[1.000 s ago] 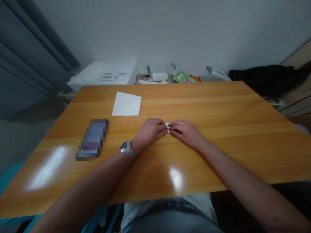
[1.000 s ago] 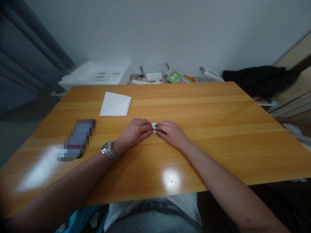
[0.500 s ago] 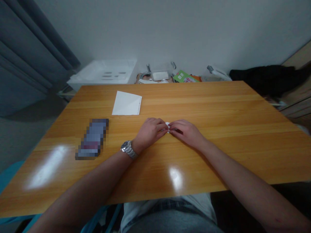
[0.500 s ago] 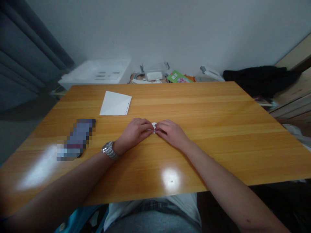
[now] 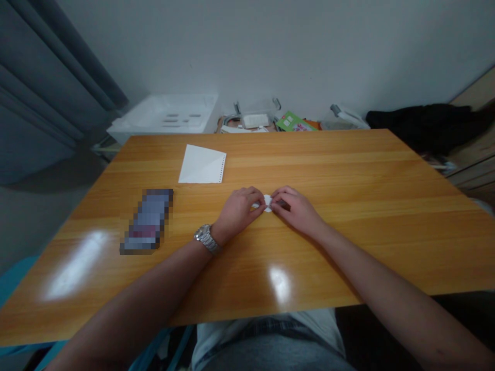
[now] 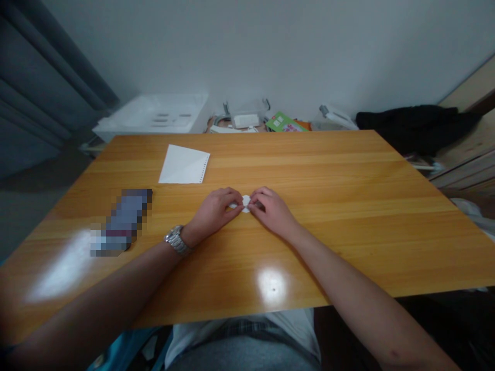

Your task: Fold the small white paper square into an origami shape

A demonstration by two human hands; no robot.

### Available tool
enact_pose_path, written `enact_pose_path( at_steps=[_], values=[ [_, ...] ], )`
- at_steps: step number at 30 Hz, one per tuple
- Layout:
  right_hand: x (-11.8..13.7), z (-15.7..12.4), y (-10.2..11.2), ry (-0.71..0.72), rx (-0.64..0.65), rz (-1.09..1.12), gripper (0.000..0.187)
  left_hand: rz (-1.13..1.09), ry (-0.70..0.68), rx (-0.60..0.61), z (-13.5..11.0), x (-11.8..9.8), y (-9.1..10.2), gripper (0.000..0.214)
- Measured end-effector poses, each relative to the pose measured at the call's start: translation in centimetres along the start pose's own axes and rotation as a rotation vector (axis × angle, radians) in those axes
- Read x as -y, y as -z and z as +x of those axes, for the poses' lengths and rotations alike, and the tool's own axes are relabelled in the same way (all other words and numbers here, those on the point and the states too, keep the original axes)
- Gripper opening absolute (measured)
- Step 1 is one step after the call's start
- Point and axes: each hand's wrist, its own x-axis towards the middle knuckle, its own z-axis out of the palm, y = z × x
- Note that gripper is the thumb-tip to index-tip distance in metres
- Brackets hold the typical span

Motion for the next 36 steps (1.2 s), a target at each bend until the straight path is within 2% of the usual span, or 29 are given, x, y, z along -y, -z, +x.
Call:
enact_pose_path(
  at_steps=[12, 36],
  values=[
    [0.9, 0.5, -0.3, -0.130, -0.028, 0.015, 0.002, -0.084, 0.095, -0.073, 0.2, 0.4, -1.0, 0.006],
    [0.1, 0.7, -0.7, -0.160, -0.022, 0.009, 0.004, -0.056, 0.181, -0.051, 0.8, 0.3, -1.4, 0.015]
  ],
)
